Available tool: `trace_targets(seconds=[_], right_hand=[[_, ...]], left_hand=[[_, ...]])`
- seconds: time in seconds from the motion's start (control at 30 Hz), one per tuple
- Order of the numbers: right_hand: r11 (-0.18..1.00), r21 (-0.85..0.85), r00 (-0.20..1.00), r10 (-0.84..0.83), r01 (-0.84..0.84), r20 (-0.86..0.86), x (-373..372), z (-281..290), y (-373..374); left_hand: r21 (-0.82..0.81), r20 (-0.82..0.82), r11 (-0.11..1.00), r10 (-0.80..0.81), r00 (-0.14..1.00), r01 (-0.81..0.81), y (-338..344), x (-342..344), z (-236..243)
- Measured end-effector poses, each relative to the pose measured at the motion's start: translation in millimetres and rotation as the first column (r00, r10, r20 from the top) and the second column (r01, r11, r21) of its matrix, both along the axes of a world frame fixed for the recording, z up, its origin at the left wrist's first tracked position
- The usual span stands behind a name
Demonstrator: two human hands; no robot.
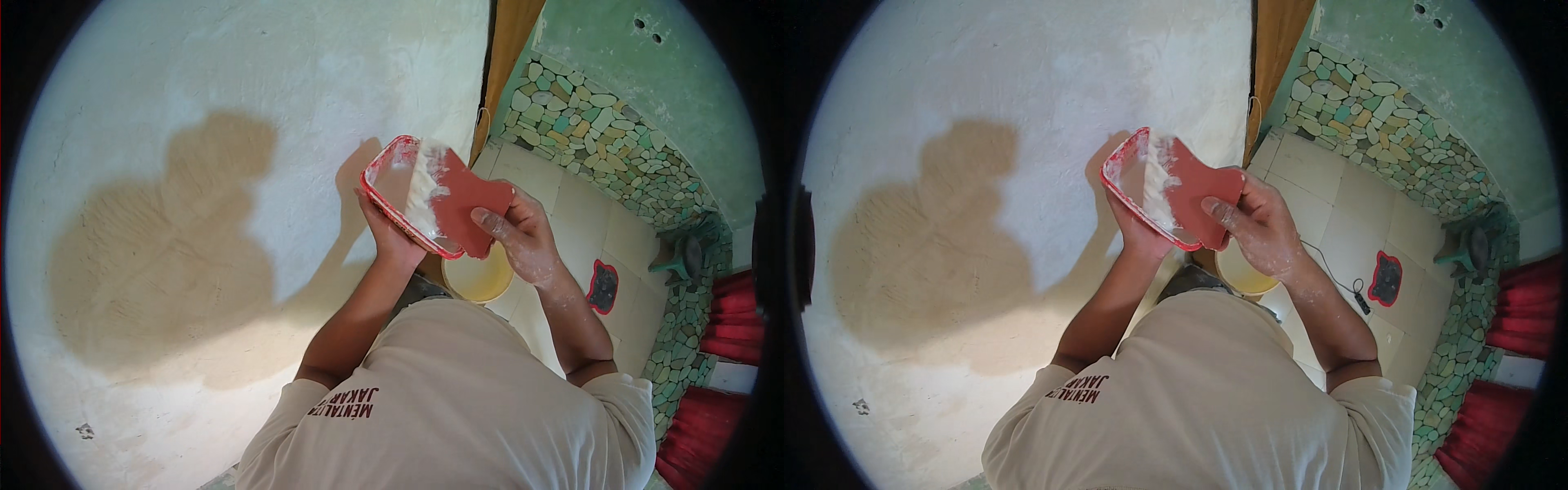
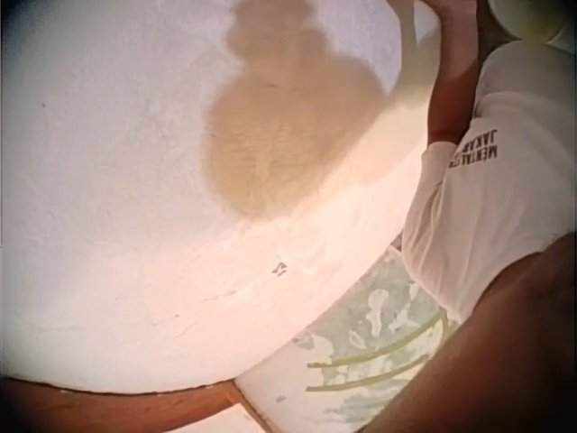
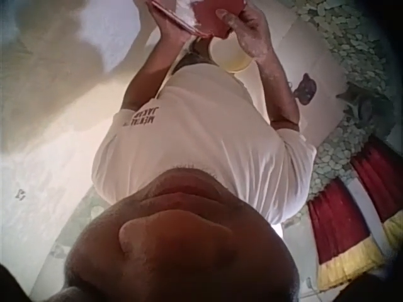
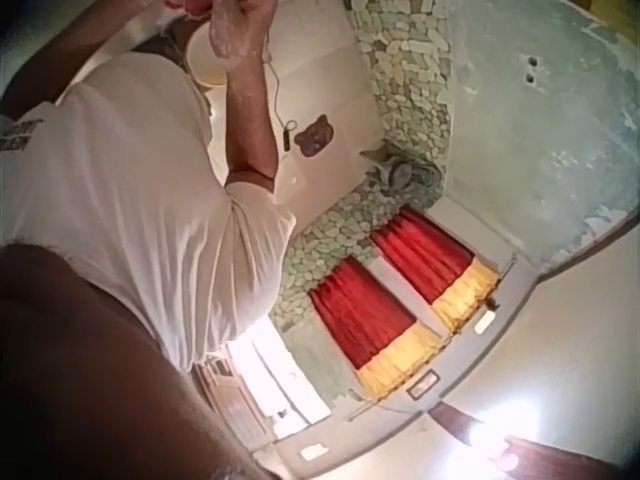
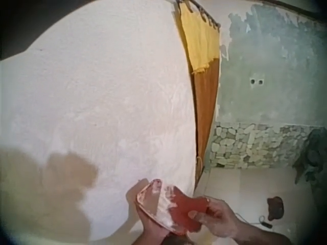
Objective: Using a putty knife and wall compound to patch holes or imperfections in a wall.
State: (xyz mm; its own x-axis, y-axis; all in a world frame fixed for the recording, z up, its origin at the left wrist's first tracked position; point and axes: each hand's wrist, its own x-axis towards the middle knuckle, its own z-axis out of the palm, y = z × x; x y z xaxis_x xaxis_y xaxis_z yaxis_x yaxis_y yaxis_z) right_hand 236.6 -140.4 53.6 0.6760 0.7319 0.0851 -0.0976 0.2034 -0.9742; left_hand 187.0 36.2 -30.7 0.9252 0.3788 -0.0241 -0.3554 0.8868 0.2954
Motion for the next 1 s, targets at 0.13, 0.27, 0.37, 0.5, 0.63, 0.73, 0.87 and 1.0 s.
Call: trace_targets(seconds=[0.13,0.27,0.37,0.5,0.63,0.73,0.87,1.0], right_hand=[[0.998,-0.01,0.966,-0.064,0.064,-0.252,0.3,-8.3,-5.8],[0.979,0.06,0.906,-0.155,0.194,-0.394,-0.2,-17.9,0.8],[0.973,0.133,0.862,-0.102,0.191,-0.496,4.0,-15.6,-1.4],[0.967,0.145,0.859,-0.111,0.209,-0.5,4.2,-5.2,-1.8],[0.984,0.066,0.958,-0.142,0.163,-0.25,-5.0,1.5,-6.3],[0.986,0.031,0.978,-0.158,0.164,-0.139,-18.7,-0.6,-5.5],[0.988,0.001,0.986,-0.151,0.152,-0.076,-34.7,-9.2,-5.6],[0.995,-0.021,0.969,-0.104,0.102,-0.223,-36.5,-2.5,-8.7]], left_hand=[[0.076,-0.024,0.996,0.048,0.999,-0.046,-3.1,-4.8,0.6],[0.088,-0.064,0.995,0.055,0.996,-0.05,-7.3,-10.3,6.9],[0.082,-0.238,0.996,0.05,0.97,-0.031,-8.1,-15.9,10.9],[0.131,-0.024,0.991,0.04,0.999,-0.036,-8.0,-17.1,5.0],[0.147,-0.024,0.988,0.057,0.998,-0.052,-9.6,-18.4,2.7],[0.077,-0.057,0.993,0.091,0.994,-0.087,-8.0,-16.0,2.8],[0.1,-0.091,0.984,0.158,0.983,-0.149,-12.4,-16.6,4.0],[0.133,-0.079,0.976,0.183,0.98,-0.171,-6.9,-19.0,-11.4]])
